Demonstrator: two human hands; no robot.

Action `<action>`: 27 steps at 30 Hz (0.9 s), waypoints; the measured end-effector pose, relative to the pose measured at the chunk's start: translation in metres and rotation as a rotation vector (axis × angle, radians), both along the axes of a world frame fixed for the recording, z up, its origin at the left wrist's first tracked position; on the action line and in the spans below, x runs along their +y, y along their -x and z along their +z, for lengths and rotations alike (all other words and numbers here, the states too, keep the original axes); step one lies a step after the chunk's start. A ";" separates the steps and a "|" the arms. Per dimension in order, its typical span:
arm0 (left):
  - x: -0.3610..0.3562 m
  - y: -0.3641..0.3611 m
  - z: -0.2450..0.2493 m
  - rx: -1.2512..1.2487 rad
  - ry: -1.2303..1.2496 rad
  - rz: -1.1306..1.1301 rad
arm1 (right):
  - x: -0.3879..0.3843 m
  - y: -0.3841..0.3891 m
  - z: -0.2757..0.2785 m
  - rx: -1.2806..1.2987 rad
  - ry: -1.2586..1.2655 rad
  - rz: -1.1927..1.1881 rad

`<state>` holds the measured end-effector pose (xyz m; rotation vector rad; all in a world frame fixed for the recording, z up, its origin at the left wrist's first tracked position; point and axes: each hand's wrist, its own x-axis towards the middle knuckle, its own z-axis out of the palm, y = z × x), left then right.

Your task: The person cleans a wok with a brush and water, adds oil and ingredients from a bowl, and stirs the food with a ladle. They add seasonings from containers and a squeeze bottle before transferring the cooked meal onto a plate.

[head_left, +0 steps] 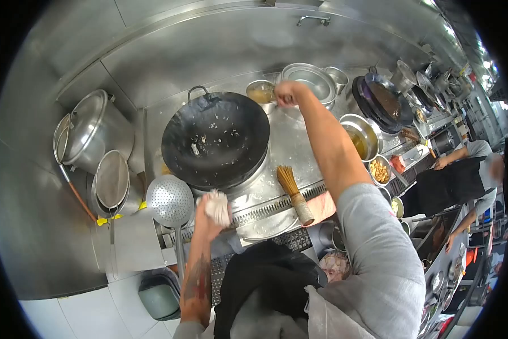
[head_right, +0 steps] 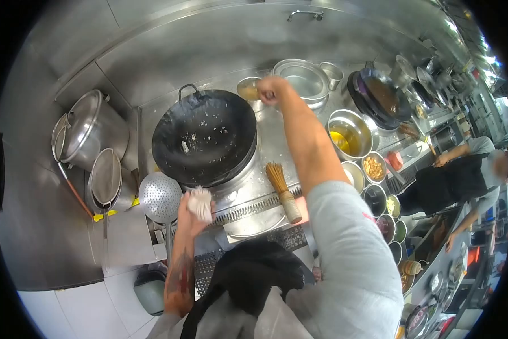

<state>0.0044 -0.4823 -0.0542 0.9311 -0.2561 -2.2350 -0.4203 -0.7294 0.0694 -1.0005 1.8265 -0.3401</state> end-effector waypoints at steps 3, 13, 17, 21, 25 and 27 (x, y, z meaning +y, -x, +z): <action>0.033 -0.049 -0.038 -0.229 0.157 0.003 | 0.050 -0.026 0.026 0.947 0.262 0.692; 0.069 -0.096 -0.029 0.017 0.022 -0.039 | 0.140 0.075 -0.075 1.136 0.363 -0.094; 0.040 -0.045 -0.029 0.118 -0.047 -0.004 | 0.136 0.107 -0.061 -0.207 0.278 -0.611; -0.012 0.001 -0.016 0.183 -0.181 -0.019 | 0.205 0.031 -0.011 -1.244 0.420 -0.973; -0.071 0.060 -0.054 0.152 -0.246 0.145 | 0.268 -0.041 0.034 -1.394 0.481 -0.834; -0.088 0.074 -0.115 0.042 -0.072 0.112 | 0.298 -0.067 0.047 -1.408 0.482 -0.768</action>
